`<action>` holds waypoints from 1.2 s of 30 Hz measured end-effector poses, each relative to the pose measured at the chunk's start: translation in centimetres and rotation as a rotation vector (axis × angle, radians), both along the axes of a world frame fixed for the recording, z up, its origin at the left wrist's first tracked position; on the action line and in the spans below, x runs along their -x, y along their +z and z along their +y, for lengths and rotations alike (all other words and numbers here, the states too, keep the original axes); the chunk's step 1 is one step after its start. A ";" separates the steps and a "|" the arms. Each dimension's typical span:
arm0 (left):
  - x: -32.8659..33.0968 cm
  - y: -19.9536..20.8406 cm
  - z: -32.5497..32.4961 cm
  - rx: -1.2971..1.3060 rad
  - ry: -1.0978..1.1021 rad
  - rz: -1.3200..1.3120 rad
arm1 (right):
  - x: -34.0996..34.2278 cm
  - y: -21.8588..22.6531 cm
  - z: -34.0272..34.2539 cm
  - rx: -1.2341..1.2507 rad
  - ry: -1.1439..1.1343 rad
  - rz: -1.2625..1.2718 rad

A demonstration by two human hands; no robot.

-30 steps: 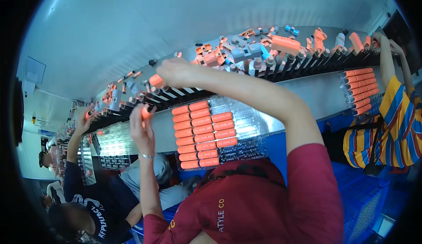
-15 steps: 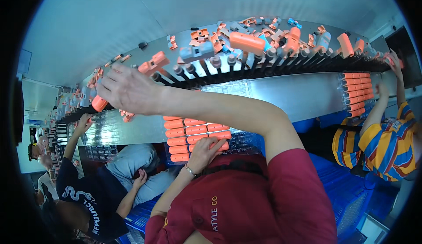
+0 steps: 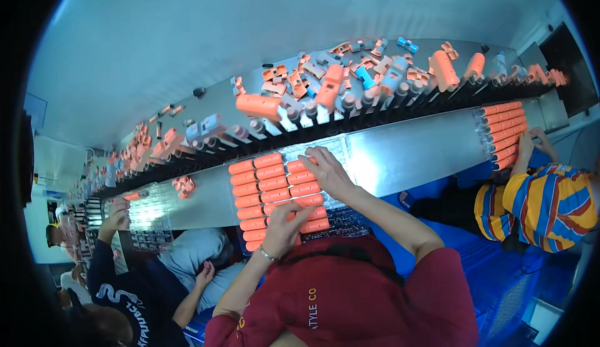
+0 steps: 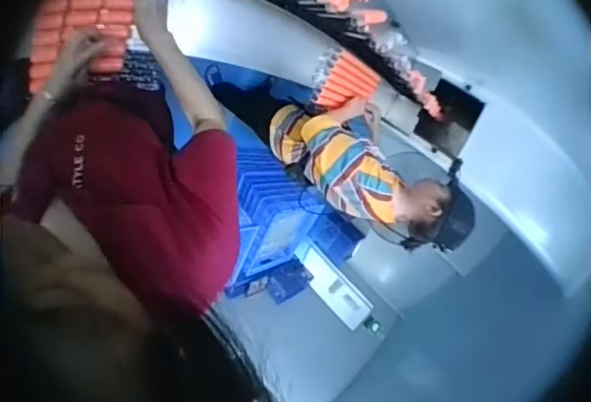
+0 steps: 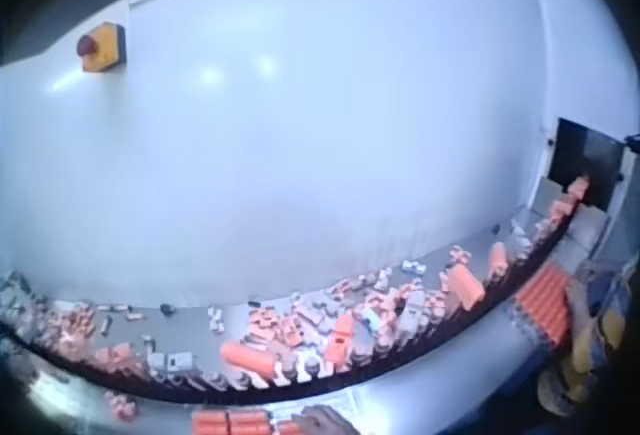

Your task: The person removes parts from pegs along a conveyor line and places them into a plastic tray by hand, then transfers the filled tray onto a conveyor belt. Next, the person grabs a new plastic tray from a crate and loads parts into it.

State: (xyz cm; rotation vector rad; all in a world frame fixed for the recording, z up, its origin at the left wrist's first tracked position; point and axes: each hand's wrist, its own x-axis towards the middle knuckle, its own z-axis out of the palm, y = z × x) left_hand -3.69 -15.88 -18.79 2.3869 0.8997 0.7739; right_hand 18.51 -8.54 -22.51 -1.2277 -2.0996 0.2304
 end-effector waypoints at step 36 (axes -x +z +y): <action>-2.6 1.3 9.0 -0.341 0.355 0.130 | -0.5 0.7 0.7 0.234 -0.166 0.650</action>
